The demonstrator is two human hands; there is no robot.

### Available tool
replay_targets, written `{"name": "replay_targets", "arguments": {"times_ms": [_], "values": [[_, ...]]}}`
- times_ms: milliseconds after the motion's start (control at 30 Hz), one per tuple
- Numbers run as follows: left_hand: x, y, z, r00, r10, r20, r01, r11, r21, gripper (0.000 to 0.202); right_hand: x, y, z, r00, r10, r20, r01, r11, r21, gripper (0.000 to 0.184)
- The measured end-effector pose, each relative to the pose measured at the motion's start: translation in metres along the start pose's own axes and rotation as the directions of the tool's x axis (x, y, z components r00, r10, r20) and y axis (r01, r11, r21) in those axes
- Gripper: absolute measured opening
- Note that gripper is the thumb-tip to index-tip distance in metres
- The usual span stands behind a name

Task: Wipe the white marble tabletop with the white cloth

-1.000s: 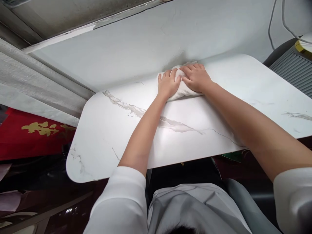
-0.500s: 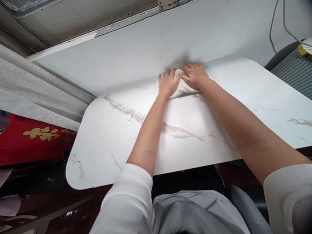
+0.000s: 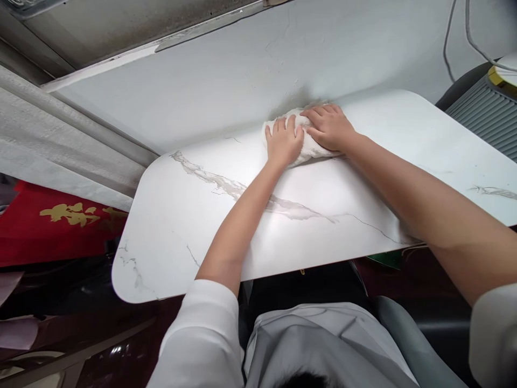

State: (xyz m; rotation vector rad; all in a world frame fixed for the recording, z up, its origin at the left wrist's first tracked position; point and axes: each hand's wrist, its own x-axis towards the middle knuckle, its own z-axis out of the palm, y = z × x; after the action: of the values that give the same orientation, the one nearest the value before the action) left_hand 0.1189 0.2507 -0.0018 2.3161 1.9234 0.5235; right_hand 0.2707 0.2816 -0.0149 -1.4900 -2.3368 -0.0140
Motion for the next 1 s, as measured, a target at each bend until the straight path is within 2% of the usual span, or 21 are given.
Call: {"name": "replay_targets", "arguments": {"times_ms": [167, 333, 467, 533, 633, 800, 1000], "values": [[-0.049, 0.024, -0.004, 1.000, -0.015, 0.014, 0.015, 1.000, -0.003, 0.050, -0.051, -0.010, -0.020, 0.997, -0.076, 0.011, 0.077, 0.997, -0.031, 0.055], [-0.103, 0.049, -0.012, 0.997, 0.035, 0.072, -0.034, 0.999, -0.012, 0.055, -0.111, -0.019, -0.040, 0.990, -0.142, 0.005, 0.142, 0.988, -0.058, 0.054], [-0.145, 0.068, -0.016, 0.982, 0.122, 0.142, -0.113, 0.991, -0.068, 0.059, -0.164, -0.026, -0.057, 0.988, -0.153, -0.004, 0.152, 0.984, -0.089, 0.053], [-0.163, 0.076, -0.017, 0.972, 0.179, 0.152, -0.167, 0.982, -0.086, 0.061, -0.189, -0.030, -0.066, 0.989, -0.148, -0.027, 0.145, 0.985, -0.093, 0.053], [-0.186, 0.086, -0.018, 0.956, 0.252, 0.149, -0.235, 0.964, -0.121, 0.063, -0.222, -0.037, -0.079, 0.992, -0.124, 0.001, 0.124, 0.987, -0.103, 0.057], [-0.203, 0.098, -0.018, 0.931, 0.332, 0.154, -0.306, 0.937, -0.169, 0.063, -0.251, -0.044, -0.092, 0.997, -0.075, 0.035, 0.080, 0.981, -0.179, 0.063], [-0.193, 0.102, -0.016, 0.926, 0.334, 0.177, -0.304, 0.936, -0.174, 0.063, -0.244, -0.037, -0.091, 0.998, -0.053, 0.016, 0.055, 0.984, -0.171, 0.059]]}}
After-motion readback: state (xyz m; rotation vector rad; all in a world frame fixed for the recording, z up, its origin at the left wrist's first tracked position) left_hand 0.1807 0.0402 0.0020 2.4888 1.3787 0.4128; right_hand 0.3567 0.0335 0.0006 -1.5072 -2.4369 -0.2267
